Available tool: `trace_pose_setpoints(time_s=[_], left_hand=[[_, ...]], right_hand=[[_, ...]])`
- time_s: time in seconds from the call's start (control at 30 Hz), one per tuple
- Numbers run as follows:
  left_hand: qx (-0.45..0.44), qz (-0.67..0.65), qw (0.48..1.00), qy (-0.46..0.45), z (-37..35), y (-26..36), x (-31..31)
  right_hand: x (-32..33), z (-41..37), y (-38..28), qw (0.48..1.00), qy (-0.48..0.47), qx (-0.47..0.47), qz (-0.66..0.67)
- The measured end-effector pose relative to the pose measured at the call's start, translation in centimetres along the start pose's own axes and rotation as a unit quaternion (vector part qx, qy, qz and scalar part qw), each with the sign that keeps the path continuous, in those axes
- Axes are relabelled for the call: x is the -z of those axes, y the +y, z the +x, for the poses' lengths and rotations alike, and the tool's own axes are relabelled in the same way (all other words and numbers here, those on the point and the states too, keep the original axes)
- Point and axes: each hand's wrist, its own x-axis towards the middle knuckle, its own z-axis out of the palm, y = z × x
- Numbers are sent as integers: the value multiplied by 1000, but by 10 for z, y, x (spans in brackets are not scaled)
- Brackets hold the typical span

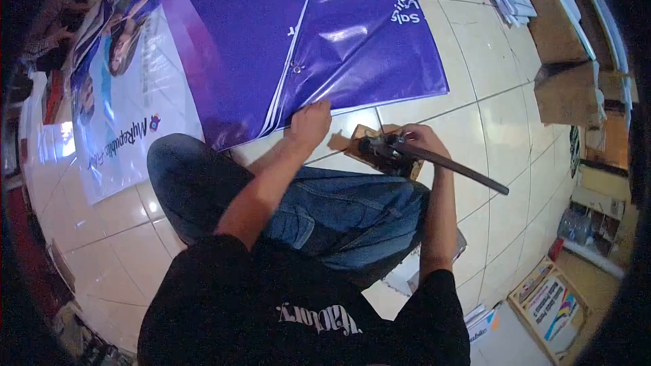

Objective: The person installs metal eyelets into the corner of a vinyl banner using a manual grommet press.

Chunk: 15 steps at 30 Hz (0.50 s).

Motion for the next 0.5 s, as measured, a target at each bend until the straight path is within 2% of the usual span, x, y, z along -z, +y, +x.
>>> trace_pose_setpoints(time_s=[0.03,0.07,0.1,0.13,0.2,0.23,0.27,0.3,0.33,0.4,0.43,0.47,0.5], left_hand=[[68,-18,997,5,-9,10,9],[75,-15,997,5,-12,13,10],[153,-47,987,-14,-15,13,11],[230,-79,970,-32,-17,12,10],[270,-98,958,-21,-16,9,-5],[351,-325,878,4,-18,6,-14],[406,-531,743,30,-18,4,-23],[465,-624,623,81,-19,12,-29],[463,-622,626,82,-20,20,-27],[469,-730,462,182,-24,34,-25],[453,-779,392,189,-25,32,-33],[454,-779,388,190,-25,32,-38],[424,-812,342,210,-24,33,-40]], right_hand=[[-2,15,-3,1000,-6,4,-1],[-5,28,-6,995,-79,55,-1],[-8,40,-7,982,-153,106,0],[-11,51,-1,981,-161,110,3],[-20,66,14,956,-268,94,77],[-22,69,4,954,-271,117,50],[-24,71,1,954,-271,120,53],[-24,71,0,957,-264,113,38],[-24,72,-1,960,-257,105,23],[-21,72,1,958,-263,113,18],[-19,70,2,955,-271,120,10],[-17,64,3,954,-274,118,7],[-13,55,-1,963,-250,93,48]])
